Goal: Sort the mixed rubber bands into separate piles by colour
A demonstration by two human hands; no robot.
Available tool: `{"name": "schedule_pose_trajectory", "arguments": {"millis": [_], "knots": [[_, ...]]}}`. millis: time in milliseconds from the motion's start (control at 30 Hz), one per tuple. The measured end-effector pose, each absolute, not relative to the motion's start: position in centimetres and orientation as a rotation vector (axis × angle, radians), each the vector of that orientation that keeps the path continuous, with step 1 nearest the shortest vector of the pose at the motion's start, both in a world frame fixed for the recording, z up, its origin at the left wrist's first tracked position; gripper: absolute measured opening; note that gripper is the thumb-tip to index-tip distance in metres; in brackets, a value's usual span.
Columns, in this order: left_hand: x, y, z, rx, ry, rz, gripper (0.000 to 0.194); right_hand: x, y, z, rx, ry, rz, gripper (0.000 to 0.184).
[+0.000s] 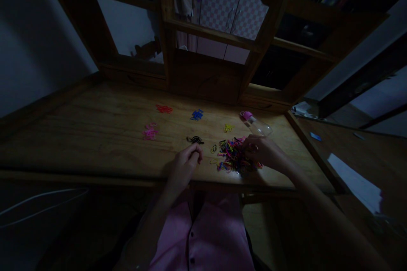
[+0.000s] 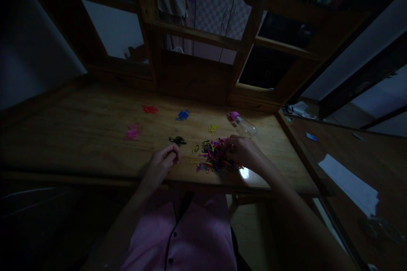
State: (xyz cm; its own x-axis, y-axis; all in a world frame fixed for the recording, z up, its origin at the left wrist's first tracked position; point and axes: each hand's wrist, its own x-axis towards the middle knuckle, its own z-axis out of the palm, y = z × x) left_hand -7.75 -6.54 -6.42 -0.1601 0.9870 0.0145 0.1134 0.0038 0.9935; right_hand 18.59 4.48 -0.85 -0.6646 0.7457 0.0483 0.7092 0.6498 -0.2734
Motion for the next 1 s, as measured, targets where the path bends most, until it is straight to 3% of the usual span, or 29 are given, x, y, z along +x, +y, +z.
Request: {"name": "schedule_pose_trajectory", "arguments": {"millis": [200,667,833,1000], "knots": [[-7.8,-6.6,-6.5,1.226,1.414,1.272,0.015,19.2,4.8,-0.9,-1.184,-2.599,0.474,0.012],[-7.8,-6.6,-6.4,1.228,1.414,1.268,0.014,19.0,5.9,-0.6,-1.203,-2.372,0.683,0.025],[-7.7,-6.3,-6.6,1.238,1.406,1.288,0.014,14.2,8.0,-1.1,-1.153,-2.271,0.611,0.026],[-7.7,-6.3,-6.8,1.253,1.428,1.296,0.014,6.7,11.3,-1.9,-1.036,-2.200,0.873,0.023]]}}
